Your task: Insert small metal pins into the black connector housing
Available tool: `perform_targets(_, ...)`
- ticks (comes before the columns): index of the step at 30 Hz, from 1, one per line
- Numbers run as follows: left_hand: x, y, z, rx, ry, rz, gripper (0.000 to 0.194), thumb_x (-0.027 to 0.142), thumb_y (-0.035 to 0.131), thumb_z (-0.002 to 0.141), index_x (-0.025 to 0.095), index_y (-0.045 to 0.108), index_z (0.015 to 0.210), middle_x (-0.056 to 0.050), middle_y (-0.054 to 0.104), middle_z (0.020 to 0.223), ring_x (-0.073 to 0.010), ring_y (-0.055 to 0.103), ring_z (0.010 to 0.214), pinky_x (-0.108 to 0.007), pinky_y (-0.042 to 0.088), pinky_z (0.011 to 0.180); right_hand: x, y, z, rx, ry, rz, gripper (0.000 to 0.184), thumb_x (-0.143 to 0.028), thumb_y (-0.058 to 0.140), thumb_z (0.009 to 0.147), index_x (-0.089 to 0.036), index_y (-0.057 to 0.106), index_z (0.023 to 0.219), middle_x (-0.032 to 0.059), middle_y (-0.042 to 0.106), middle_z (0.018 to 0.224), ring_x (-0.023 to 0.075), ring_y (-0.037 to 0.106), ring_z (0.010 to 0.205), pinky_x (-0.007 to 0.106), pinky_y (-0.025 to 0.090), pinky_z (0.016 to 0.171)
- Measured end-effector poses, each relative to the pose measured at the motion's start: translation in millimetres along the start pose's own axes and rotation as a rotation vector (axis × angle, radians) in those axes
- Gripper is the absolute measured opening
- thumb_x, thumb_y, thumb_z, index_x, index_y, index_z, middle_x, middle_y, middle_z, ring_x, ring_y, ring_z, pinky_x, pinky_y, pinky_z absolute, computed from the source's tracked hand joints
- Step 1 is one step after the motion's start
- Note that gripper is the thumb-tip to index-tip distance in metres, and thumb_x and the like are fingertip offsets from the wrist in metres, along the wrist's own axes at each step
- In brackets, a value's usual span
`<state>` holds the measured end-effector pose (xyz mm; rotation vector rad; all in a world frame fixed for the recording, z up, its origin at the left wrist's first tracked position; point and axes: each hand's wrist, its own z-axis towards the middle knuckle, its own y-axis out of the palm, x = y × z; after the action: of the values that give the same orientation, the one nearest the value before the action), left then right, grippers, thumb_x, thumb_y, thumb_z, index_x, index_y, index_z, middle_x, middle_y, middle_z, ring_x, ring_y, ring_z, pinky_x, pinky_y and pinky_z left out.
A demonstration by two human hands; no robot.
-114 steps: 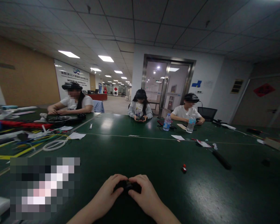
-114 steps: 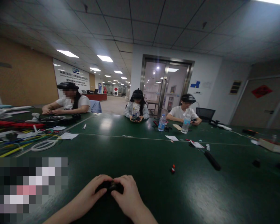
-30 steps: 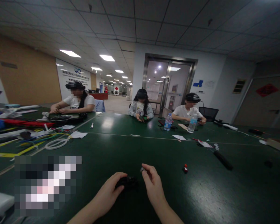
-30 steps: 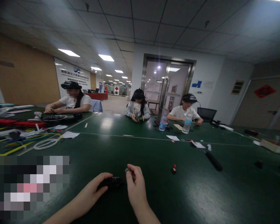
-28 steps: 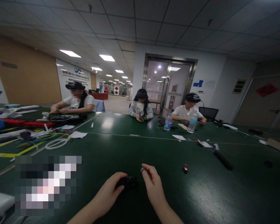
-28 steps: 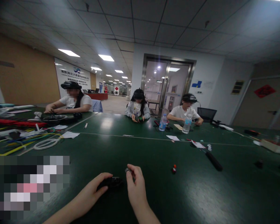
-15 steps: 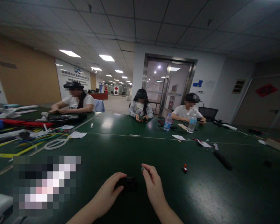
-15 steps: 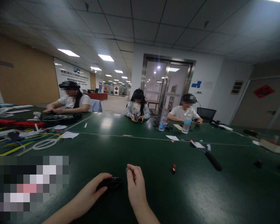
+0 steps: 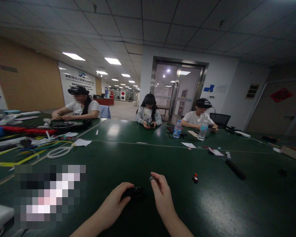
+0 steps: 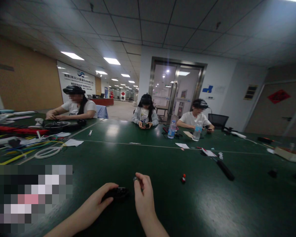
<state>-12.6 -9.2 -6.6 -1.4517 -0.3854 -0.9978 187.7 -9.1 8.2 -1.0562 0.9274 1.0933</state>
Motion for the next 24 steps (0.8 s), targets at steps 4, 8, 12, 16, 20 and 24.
perform_targets(4,0.8,-0.3,-0.3,-0.002,-0.001,0.004,0.035,0.021,0.046,0.078,0.025,0.050,0.113,-0.002,0.054,0.117,-0.0186,0.048,0.109,-0.033,0.035,0.096,2.2,0.4,1.0,0.015,-0.006,0.014,0.034,-0.039,0.047,0.079,-0.022,0.056,0.106,0.0068,0.055,0.105,0.0223,0.054,0.097,0.036,0.043,0.085)
perform_targets(8,1.8,-0.4,-0.3,-0.008,-0.002,-0.003,0.035,0.021,0.045,0.078,0.025,0.050,0.112,-0.002,0.054,0.116,-0.0192,0.049,0.108,-0.033,0.036,0.096,6.7,1.0,2.4,0.026,0.008,0.018,0.036,-0.037,0.047,0.078,-0.021,0.054,0.110,0.0071,0.055,0.106,0.0212,0.054,0.097,0.035,0.044,0.084)
perform_targets(12,2.1,-0.4,0.2,-0.015,0.002,0.003,0.035,0.021,0.045,0.077,0.024,0.050,0.112,-0.002,0.055,0.116,-0.0191,0.049,0.108,-0.033,0.036,0.095,9.3,2.9,3.3,0.052,-0.031,0.003,0.035,-0.035,0.050,0.077,-0.020,0.055,0.108,0.0069,0.056,0.103,0.0205,0.055,0.094,0.035,0.045,0.083)
perform_targets(16,-0.3,1.0,1.5,-0.010,-0.002,0.001,0.036,0.021,0.046,0.076,0.024,0.050,0.112,-0.002,0.054,0.116,-0.0191,0.049,0.108,-0.033,0.035,0.096,8.9,3.9,3.4,0.045,-0.034,-0.001,0.035,-0.034,0.051,0.076,-0.019,0.056,0.107,0.0069,0.057,0.102,0.0205,0.055,0.095,0.035,0.044,0.084)
perform_targets(20,-1.3,2.2,2.1,0.000,0.001,-0.013,0.036,0.021,0.046,0.076,0.025,0.051,0.111,-0.001,0.055,0.116,-0.0199,0.048,0.109,-0.034,0.035,0.096,8.9,2.8,3.1,0.022,-0.001,-0.017,0.032,-0.031,0.050,0.076,-0.020,0.056,0.106,0.0064,0.057,0.104,0.0211,0.055,0.097,0.036,0.044,0.085)
perform_targets(24,1.8,1.3,1.8,0.000,-0.009,-0.007,0.035,0.020,0.047,0.075,0.025,0.052,0.110,-0.001,0.055,0.115,-0.0194,0.049,0.108,-0.034,0.035,0.096,8.6,2.4,1.9,-0.027,0.026,-0.059,0.032,-0.026,0.049,0.076,-0.021,0.055,0.107,0.0051,0.057,0.106,0.0201,0.054,0.100,0.034,0.044,0.086)
